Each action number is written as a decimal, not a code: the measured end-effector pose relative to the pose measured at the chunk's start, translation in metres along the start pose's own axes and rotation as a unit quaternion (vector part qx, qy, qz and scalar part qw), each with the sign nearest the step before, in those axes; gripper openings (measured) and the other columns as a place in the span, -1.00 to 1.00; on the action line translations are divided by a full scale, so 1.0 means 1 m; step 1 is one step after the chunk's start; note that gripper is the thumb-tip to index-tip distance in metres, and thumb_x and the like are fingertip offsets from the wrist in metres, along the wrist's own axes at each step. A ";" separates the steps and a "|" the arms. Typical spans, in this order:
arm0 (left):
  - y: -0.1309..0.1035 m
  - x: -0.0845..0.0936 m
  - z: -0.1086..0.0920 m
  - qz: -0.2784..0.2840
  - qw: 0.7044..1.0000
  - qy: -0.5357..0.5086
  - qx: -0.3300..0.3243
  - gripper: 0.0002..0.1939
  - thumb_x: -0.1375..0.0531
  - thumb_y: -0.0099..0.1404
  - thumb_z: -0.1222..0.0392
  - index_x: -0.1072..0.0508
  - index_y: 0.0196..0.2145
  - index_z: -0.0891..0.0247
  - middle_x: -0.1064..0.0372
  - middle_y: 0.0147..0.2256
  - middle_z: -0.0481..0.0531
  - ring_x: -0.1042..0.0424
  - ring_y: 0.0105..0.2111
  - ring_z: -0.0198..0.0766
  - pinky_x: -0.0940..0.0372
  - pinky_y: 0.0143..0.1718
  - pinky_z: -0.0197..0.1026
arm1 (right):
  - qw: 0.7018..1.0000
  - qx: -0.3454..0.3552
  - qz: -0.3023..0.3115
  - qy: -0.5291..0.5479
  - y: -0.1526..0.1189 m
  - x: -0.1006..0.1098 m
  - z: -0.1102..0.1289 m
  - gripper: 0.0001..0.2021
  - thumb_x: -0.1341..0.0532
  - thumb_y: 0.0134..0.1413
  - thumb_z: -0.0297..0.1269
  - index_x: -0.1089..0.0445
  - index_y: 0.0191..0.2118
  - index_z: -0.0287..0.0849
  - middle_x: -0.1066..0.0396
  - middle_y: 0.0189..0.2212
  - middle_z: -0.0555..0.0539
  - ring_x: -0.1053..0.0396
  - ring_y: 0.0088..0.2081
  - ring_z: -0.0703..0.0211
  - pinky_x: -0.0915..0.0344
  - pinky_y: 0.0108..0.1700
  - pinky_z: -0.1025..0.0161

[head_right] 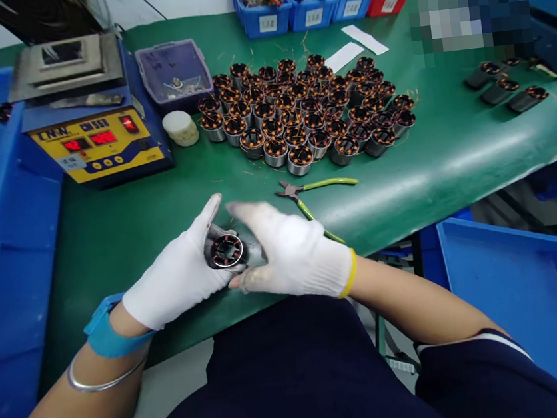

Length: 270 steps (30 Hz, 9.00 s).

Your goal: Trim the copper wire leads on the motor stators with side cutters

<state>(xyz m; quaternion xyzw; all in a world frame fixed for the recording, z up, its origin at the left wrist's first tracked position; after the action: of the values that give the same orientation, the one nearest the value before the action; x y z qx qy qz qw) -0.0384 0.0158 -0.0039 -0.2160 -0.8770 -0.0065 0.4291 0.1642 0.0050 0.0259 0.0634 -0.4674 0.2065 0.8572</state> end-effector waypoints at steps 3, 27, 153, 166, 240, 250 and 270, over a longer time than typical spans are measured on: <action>0.001 0.001 0.001 -0.001 1.000 -0.006 -0.015 0.09 -0.29 0.15 -0.04 0.24 0.45 0.15 -0.52 -0.08 0.09 -0.54 -0.15 0.00 -0.42 -0.15 -0.02 | 0.996 -0.029 0.078 -0.035 0.004 -0.016 -0.001 -0.63 -0.16 0.27 -0.05 -0.41 0.11 -0.05 -0.54 -0.07 -0.10 -0.49 -0.10 0.01 -0.30 -0.15 0.20; 0.002 -0.013 -0.013 -0.095 0.977 -0.003 -0.189 -0.91 -0.16 0.27 0.27 -0.32 -0.25 0.24 -0.34 -0.26 0.04 -0.33 -0.24 -0.18 -0.30 -0.17 -0.07 | 0.972 -0.024 0.145 0.186 0.004 0.002 -0.030 -0.78 -0.15 0.18 -0.23 -0.48 -0.35 -0.22 -0.39 -0.56 0.06 -0.21 -0.54 0.34 -0.08 -0.43 0.34; -0.027 0.018 -0.033 -0.020 0.898 -0.424 -0.118 -0.85 -0.32 0.22 0.10 -0.50 -0.40 0.21 -0.45 0.10 0.09 -0.54 -0.05 -0.04 -0.48 0.00 0.00 | 0.851 -0.010 0.110 0.514 -0.020 -0.013 -0.011 -0.74 -0.27 0.02 -0.10 -0.35 -0.49 -0.20 -0.38 -0.63 0.02 -0.31 -0.64 0.31 -0.24 -0.60 0.38; -0.009 -0.017 -0.016 -0.159 0.947 0.094 -0.262 -0.62 -0.33 0.22 0.11 -0.47 -0.04 0.30 -0.59 -0.14 0.17 -0.58 -0.14 -0.01 -0.44 0.01 0.04 | 0.986 0.137 -0.095 -0.003 -0.018 -0.009 -0.024 -0.72 -0.14 0.19 -0.18 -0.44 -0.11 -0.24 -0.54 -0.14 -0.24 -0.47 -0.19 0.04 -0.37 -0.19 0.16; 0.010 0.000 -0.004 -0.130 0.988 -0.087 0.010 -0.79 -0.16 0.23 0.07 -0.53 -0.34 0.21 -0.53 -0.34 -0.01 -0.47 -0.26 -0.11 -0.33 -0.15 -0.06 | 0.878 -0.143 0.255 0.379 -0.024 -0.004 -0.006 -0.41 -0.14 0.22 -0.23 -0.05 0.33 -0.15 -0.34 -0.50 0.07 -0.38 -0.52 0.23 -0.33 -0.48 0.29; 0.024 0.014 0.027 -0.349 0.876 -0.328 0.047 -0.73 -0.18 0.27 0.02 -0.51 -0.19 0.25 -0.56 -0.24 0.04 -0.58 -0.15 -0.17 -0.42 -0.19 -0.20 | 0.973 0.037 -0.051 -0.220 -0.011 -0.001 -0.006 -0.27 -0.29 0.02 0.01 -0.23 0.24 -0.31 -0.28 0.13 -0.38 -0.29 0.09 -0.31 -0.23 0.08 -0.16; 0.026 0.006 0.012 -0.327 0.893 -0.300 0.079 -0.56 -0.28 0.13 -0.10 -0.49 -0.14 0.26 -0.55 -0.16 0.12 -0.54 -0.08 -0.08 -0.39 0.06 -0.01 | 0.897 -0.257 -0.228 -0.279 -0.075 0.088 -0.148 -0.43 -0.24 0.06 -0.11 -0.36 0.18 -0.27 -0.42 0.05 -0.34 -0.41 0.01 -0.29 -0.34 -0.03 -0.07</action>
<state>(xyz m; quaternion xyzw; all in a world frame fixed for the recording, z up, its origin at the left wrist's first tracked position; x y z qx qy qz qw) -0.0408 0.0439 -0.0118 0.1263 -0.9827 -0.0125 0.1349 0.3520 0.0079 0.0232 0.0000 -0.6967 -0.1479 0.7019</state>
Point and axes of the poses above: each hand's wrist, its own y-axis towards the middle knuckle, its own x-axis out of the back of the hand, z = x × y, the point moved 1 cm from there along y, towards the middle knuckle
